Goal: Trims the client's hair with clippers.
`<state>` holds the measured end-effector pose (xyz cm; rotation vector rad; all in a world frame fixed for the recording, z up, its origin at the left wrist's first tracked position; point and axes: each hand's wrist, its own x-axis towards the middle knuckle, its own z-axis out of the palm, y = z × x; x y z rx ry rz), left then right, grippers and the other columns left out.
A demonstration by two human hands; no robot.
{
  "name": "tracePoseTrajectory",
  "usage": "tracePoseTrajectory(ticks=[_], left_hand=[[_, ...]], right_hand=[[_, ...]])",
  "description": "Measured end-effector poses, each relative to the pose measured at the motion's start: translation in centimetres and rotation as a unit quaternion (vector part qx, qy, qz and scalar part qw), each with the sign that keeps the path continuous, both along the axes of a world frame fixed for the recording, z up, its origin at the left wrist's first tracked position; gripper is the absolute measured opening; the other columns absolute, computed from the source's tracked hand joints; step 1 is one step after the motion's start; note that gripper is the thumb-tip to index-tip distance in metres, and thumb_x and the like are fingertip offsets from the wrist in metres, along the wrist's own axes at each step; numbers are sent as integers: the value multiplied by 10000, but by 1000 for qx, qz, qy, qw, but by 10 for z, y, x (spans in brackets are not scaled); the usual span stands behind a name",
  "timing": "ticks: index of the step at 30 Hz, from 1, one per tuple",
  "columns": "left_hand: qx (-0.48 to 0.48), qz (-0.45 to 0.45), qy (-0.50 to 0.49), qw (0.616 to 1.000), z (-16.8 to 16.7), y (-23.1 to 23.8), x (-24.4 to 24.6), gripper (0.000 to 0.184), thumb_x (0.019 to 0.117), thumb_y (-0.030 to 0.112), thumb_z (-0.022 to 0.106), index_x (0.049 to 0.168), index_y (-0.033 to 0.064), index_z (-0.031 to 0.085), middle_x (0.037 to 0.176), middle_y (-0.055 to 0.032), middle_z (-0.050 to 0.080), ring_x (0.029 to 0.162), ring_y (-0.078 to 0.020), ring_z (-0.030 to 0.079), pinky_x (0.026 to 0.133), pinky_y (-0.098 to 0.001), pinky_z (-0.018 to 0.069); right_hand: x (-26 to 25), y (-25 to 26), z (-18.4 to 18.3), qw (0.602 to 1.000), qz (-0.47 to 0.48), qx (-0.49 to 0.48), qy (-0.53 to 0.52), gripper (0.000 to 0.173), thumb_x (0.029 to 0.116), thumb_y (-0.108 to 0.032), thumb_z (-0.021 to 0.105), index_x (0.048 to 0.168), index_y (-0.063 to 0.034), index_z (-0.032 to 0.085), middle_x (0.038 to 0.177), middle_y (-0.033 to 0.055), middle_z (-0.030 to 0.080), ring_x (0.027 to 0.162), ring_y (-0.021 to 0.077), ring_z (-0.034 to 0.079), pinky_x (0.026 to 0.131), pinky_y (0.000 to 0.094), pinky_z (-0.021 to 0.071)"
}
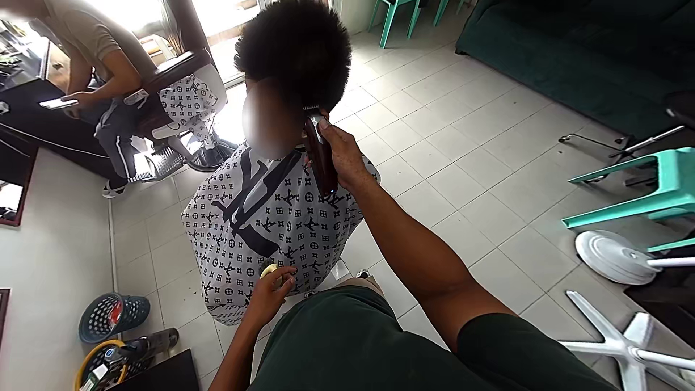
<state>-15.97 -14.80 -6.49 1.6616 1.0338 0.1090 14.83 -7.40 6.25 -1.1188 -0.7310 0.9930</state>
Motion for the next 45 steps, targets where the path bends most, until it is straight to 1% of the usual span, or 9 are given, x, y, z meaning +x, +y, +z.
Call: tracePoseTrajectory(ticks=[9, 13, 16, 18, 22, 25, 35, 41, 45], left_hand=[[21, 52, -61, 997, 18, 16, 1, 395, 1015, 175, 621, 1376, 22, 576, 1057, -61, 735, 819, -128, 717, 668, -308, 607], [297, 303, -258, 868, 85, 87, 34, 504, 1014, 146, 522, 1401, -117, 336, 1099, -98, 598, 868, -88, 651, 727, -270, 584], [341, -14, -102, 934, 141, 121, 86, 440, 1014, 162, 609, 1324, -133, 504, 1071, -253, 666, 942, -287, 691, 892, -469, 572], [321, -286, 0, 903, 174, 142, 137, 390, 1022, 239, 636, 1345, 22, 613, 981, -148, 722, 862, -247, 690, 841, -457, 557], [211, -203, -208, 933, 205, 147, 194, 210, 1055, 128, 566, 1217, 6, 622, 887, -90, 722, 706, -130, 707, 600, -288, 593], [141, -188, -122, 964, 185, 152, 210, 288, 1052, 161, 586, 1286, -7, 583, 996, -164, 699, 798, -203, 698, 702, -373, 592], [32, -172, -215, 961, 183, 153, 200, 194, 1053, 117, 567, 1205, 11, 623, 903, -81, 722, 700, -103, 692, 550, -241, 544], [-85, -173, -192, 962, 152, 136, 143, 298, 1103, 223, 427, 1308, 51, 559, 972, -53, 725, 801, -117, 713, 639, -264, 582], [-30, -107, -129, 985, 97, 80, 75, 307, 1047, 200, 550, 1294, 29, 615, 1069, -80, 724, 851, -144, 705, 679, -327, 585]], right_hand=[[9, -12, -5, 999, 44, 6, -26, 388, 1111, -325, 403, 1192, 2, 594, 897, 109, 681, 715, 189, 693, 670, 356, 621], [18, -68, -46, 997, 49, -50, 16, 370, 1108, -261, 368, 1156, 21, 604, 836, 110, 695, 687, 196, 698, 655, 356, 622], [16, -92, -74, 985, -23, -56, 161, 634, 1120, -439, 108, 1253, 15, 530, 780, 78, 652, 604, 168, 644, 544, 311, 577], [13, -110, -82, 982, -42, -85, 162, 749, 1092, -520, 35, 1173, 8, 561, 665, 51, 629, 488, 144, 597, 438, 288, 531], [12, -143, -85, 984, -72, -118, 115, 774, 1085, -526, 21, 1128, 12, 576, 619, 61, 618, 446, 144, 578, 404, 286, 514], [16, -162, -88, 979, -107, -129, 115, 773, 1087, -537, 39, 1113, 15, 579, 607, 60, 609, 438, 145, 578, 394, 285, 511], [30, -156, -60, 982, -109, -133, 84, 786, 1072, -555, 10, 1133, -6, 568, 617, 42, 608, 453, 130, 578, 410, 273, 512], [36, -107, -28, 996, 7, -25, 87, 779, 1029, -576, 13, 1305, -6, 467, 839, 72, 673, 675, 179, 670, 616, 323, 594], [17, -73, -9, 992, 42, -55, 108, 328, 1073, -242, 353, 1212, 9, 511, 797, 72, 633, 623, 151, 632, 588, 290, 576]])
